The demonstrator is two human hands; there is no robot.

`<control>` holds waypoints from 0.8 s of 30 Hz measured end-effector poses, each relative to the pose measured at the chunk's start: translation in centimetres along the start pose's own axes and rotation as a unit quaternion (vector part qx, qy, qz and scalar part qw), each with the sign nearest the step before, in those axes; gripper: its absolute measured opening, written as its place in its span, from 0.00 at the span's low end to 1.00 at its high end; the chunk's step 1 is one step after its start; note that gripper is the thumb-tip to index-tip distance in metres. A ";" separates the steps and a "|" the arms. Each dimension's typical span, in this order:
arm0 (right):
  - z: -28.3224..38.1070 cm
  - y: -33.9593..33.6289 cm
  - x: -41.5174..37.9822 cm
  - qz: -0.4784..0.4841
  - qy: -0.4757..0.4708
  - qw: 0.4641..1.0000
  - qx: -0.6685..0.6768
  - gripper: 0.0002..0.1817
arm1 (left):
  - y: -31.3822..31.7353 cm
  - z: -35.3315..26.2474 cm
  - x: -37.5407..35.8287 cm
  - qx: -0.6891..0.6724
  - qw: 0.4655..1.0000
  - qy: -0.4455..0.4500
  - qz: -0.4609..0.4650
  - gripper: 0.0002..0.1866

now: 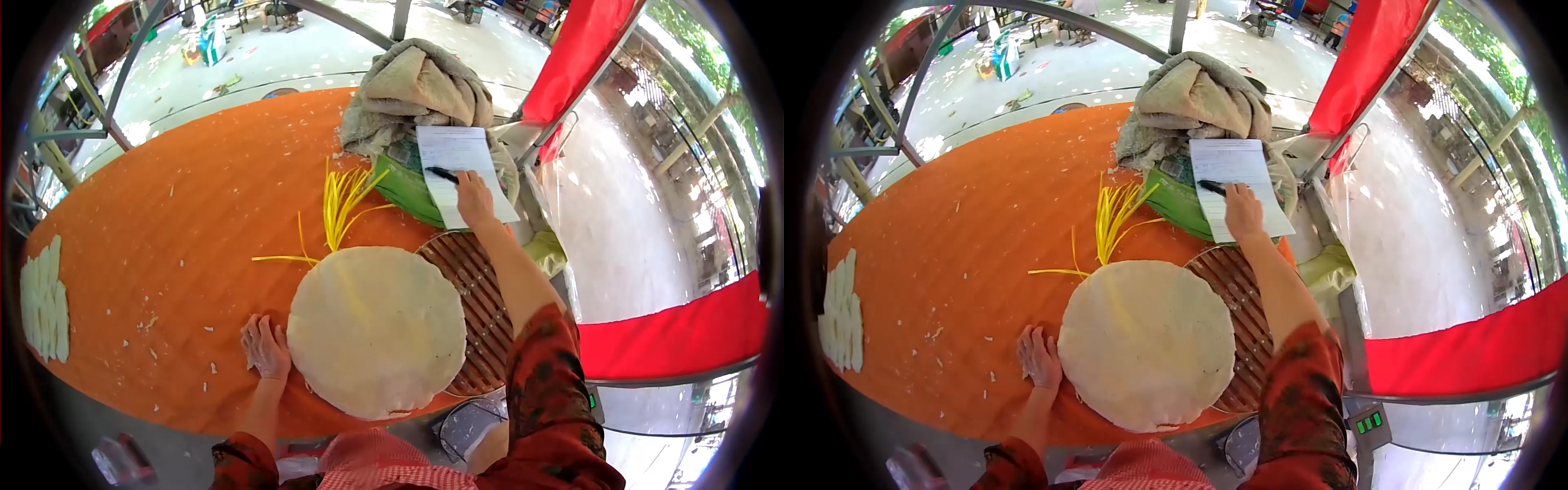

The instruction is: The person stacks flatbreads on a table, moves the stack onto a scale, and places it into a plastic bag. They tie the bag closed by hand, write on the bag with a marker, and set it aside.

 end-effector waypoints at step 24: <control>12.9 -19.5 -78.2 0.184 0.133 0.821 0.524 0.12 | -8.4 -38.7 -49.8 0.015 0.478 0.775 0.413 0.11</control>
Point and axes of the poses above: each hand's wrist, its own x-axis towards the middle knuckle, its own y-axis out of the palm, z = x × y, the point moved 9 cm from there along x, towards the middle knuckle, and after that the axes turned 15 degrees about z, right-handed, at the moved point
